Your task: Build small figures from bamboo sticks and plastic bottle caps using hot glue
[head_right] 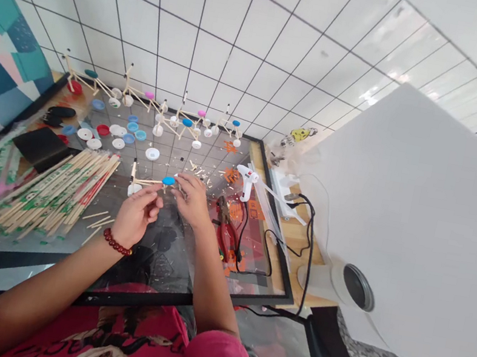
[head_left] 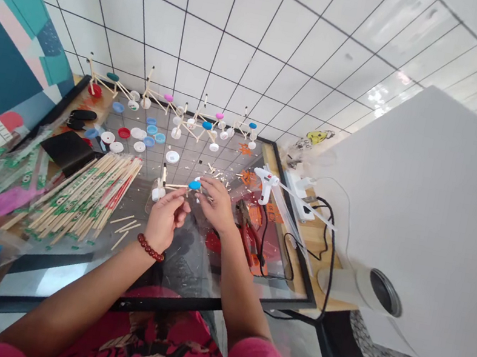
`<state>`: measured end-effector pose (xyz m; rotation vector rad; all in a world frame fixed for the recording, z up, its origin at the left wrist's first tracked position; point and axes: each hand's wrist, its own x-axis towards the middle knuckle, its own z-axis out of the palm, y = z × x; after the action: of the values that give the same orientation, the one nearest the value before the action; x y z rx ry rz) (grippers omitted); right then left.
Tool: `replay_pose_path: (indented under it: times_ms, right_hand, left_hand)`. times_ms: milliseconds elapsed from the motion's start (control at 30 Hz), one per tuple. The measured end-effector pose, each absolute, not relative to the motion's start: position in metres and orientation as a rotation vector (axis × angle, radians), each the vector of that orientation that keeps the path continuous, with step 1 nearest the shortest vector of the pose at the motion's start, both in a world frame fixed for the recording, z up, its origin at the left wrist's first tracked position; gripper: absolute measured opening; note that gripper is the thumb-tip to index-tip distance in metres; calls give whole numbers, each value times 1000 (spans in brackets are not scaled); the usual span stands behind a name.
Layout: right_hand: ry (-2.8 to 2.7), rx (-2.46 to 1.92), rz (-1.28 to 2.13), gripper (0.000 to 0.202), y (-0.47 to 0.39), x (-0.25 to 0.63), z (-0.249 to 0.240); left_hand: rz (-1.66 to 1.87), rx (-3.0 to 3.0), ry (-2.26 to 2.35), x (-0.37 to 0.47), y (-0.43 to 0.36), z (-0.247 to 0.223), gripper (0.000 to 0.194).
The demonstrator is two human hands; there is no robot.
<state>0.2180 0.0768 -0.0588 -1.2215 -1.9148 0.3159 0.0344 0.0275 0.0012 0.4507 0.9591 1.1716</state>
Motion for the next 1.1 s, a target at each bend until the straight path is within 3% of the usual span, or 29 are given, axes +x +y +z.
replay_pose_path:
  times_ms: [167,533,1100]
  right_hand:
    - [-1860,-1254,372,44,69,212,-53]
    - [-1770,-1209,470,39,68,196,-51]
    - [-1799,-1215,468,41,67,194,-49]
  left_hand:
    - [1246,813,1093,30,8,-8,43]
    - [1166,1032,1061,37,17,-6,73]
    - [1169,1204,1244,24,25,4,40]
